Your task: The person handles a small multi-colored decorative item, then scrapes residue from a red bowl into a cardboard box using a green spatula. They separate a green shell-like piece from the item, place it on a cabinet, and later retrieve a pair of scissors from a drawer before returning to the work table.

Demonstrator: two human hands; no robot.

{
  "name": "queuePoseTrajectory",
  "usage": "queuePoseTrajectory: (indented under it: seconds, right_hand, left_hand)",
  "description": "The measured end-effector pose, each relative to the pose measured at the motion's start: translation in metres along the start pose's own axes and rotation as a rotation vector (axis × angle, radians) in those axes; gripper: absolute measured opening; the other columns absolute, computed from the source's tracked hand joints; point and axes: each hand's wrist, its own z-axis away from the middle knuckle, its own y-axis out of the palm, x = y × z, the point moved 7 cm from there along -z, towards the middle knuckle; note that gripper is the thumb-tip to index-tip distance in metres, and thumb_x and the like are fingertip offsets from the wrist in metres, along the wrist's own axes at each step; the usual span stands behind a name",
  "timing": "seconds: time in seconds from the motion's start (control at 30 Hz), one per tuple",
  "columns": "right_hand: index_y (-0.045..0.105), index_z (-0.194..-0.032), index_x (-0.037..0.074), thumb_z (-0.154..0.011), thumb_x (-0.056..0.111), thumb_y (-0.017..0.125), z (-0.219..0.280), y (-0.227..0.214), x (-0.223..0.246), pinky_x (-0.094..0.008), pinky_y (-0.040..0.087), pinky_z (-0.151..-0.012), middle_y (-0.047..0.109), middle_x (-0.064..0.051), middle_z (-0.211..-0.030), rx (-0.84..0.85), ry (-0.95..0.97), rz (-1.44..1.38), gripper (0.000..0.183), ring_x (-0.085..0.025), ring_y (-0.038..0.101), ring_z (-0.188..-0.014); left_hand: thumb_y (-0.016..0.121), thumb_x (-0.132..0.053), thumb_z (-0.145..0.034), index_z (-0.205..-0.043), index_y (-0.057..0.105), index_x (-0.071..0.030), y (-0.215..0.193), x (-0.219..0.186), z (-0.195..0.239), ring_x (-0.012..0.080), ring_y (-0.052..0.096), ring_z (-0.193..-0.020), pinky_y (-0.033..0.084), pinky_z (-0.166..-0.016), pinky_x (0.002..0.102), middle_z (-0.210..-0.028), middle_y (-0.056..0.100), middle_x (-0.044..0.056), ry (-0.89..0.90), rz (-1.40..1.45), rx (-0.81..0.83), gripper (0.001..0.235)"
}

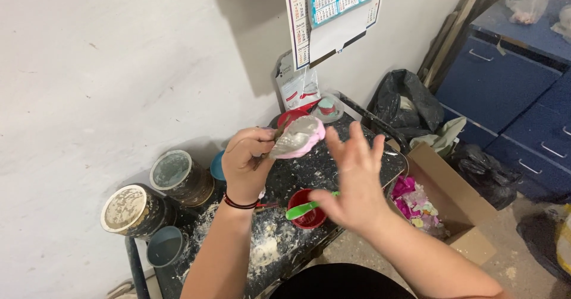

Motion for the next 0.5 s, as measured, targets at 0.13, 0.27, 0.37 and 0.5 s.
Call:
queuePoseTrajectory:
  seconds: [0.13,0.27,0.37,0.5]
  right_hand:
    - [-0.014,-0.163,0.002,-0.103,0.046,0.042,0.000,-0.031,-0.011,-0.063,0.009,-0.131,0.005,-0.024,-0.174,-0.377,-0.304,-0.732,0.093,-0.043,0.016,-0.159]
    - [-0.022,-0.161,0.008,-0.101,0.070,0.035,-0.001,-0.027,0.002,-0.062,-0.010,-0.131,0.021,-0.025,-0.171,-0.371,-0.367,-0.963,0.103,-0.041,0.003,-0.161]
    - [-0.025,-0.162,0.008,-0.102,0.070,0.033,0.004,-0.022,0.020,-0.066,-0.012,-0.127,0.013,-0.025,-0.173,-0.346,-0.412,-0.924,0.104,-0.044,-0.007,-0.160]
    - [-0.031,-0.161,0.013,-0.104,0.070,0.030,0.007,-0.022,0.027,-0.071,-0.019,-0.119,0.005,-0.025,-0.174,-0.282,-0.423,-0.913,0.101,-0.050,-0.021,-0.156]
  left_hand:
    - [0.086,0.001,-0.083,-0.076,0.067,-0.003,0.007,0.000,-0.009,0.0250,0.058,-0.077,0.054,-0.071,0.034,-0.089,0.069,0.010,-0.132,0.227,-0.087,0.020]
    - [0.087,0.008,-0.076,-0.070,0.052,-0.004,0.017,0.009,0.000,0.0172,0.039,-0.068,0.042,-0.062,0.027,-0.081,0.058,0.008,-0.134,0.440,-0.138,0.037]
    - [0.090,0.007,-0.073,-0.070,0.054,-0.005,0.020,0.000,-0.004,0.0195,0.044,-0.064,0.040,-0.059,0.027,-0.081,0.064,0.012,-0.131,0.427,-0.139,0.038]
    - [0.087,0.008,-0.076,-0.070,0.059,-0.002,0.018,-0.016,-0.013,0.0218,0.047,-0.061,0.042,-0.061,0.029,-0.083,0.068,0.015,-0.097,0.390,-0.117,0.031]
